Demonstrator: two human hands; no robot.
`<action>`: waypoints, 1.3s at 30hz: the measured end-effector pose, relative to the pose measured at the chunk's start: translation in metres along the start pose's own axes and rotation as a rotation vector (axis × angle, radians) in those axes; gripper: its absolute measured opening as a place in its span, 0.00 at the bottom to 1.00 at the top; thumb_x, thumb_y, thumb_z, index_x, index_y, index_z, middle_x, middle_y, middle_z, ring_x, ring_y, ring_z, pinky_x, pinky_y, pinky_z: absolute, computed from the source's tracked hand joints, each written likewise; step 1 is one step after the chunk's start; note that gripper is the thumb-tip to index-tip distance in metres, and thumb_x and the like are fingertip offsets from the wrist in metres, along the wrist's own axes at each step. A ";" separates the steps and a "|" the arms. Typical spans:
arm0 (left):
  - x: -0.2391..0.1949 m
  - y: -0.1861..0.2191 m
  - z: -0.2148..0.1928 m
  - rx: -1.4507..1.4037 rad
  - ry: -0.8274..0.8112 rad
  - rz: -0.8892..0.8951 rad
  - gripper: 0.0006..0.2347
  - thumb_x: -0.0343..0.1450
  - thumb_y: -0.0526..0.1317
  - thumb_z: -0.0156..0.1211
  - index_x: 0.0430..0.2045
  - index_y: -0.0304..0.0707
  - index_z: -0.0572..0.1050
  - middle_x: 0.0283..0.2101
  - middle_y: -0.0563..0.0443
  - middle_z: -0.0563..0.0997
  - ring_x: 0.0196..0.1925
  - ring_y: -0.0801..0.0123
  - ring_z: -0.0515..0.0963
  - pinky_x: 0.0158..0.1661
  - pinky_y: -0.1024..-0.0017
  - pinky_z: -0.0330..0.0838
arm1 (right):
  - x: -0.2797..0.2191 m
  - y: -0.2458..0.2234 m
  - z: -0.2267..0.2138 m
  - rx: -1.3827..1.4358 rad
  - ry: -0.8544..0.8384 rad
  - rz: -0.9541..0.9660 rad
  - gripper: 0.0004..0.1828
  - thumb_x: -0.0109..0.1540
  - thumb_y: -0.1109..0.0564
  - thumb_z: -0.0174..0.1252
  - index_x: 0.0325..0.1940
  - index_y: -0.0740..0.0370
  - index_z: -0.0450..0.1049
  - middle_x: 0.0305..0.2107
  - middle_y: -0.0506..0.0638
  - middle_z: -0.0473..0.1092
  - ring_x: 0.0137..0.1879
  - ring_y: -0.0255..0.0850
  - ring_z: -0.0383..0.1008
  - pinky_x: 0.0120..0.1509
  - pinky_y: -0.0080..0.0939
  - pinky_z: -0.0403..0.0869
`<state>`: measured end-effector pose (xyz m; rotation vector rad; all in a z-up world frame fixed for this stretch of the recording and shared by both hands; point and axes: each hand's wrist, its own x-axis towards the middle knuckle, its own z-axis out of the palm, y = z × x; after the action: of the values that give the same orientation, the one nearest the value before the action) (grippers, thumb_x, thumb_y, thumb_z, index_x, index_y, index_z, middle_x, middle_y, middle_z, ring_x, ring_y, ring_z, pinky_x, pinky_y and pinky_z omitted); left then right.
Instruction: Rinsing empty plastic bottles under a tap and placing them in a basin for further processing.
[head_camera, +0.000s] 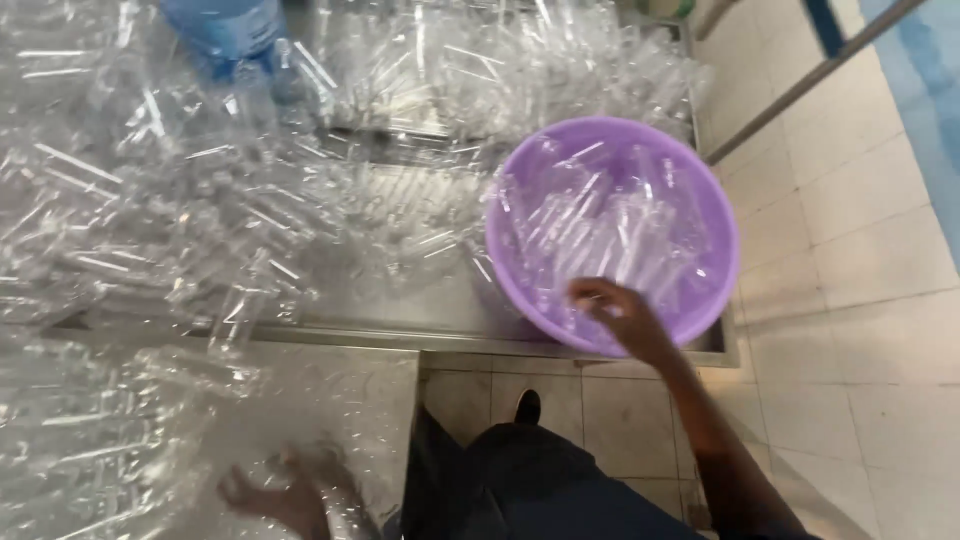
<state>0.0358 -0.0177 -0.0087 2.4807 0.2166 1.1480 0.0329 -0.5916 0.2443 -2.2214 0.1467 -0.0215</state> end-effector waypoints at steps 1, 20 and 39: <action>0.011 0.046 0.014 -0.003 -0.004 0.010 0.28 0.81 0.43 0.69 0.67 0.18 0.64 0.65 0.22 0.64 0.67 0.27 0.65 0.60 0.29 0.68 | -0.014 0.016 -0.020 0.006 0.007 0.006 0.18 0.71 0.51 0.54 0.63 0.55 0.78 0.53 0.49 0.83 0.50 0.39 0.88 0.51 0.35 0.90; 0.196 0.392 0.260 -0.357 -0.396 1.431 0.26 0.62 0.31 0.76 0.55 0.46 0.76 0.55 0.37 0.80 0.62 0.46 0.81 0.75 0.42 0.59 | 0.022 -0.031 -0.198 -0.397 0.703 -0.731 0.16 0.72 0.58 0.64 0.64 0.64 0.80 0.69 0.66 0.66 0.67 0.62 0.73 0.70 0.56 0.78; 0.240 0.590 0.182 -1.073 -1.321 0.317 0.34 0.65 0.49 0.82 0.62 0.42 0.66 0.61 0.38 0.83 0.64 0.44 0.83 0.59 0.51 0.81 | 0.145 -0.055 -0.179 -0.443 1.128 -0.726 0.15 0.79 0.65 0.50 0.64 0.72 0.79 0.62 0.66 0.77 0.66 0.54 0.80 0.69 0.50 0.82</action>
<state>0.3157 -0.5348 0.2975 1.7401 -0.9106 -0.4411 0.1705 -0.7160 0.3917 -2.2965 -0.0666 -1.7703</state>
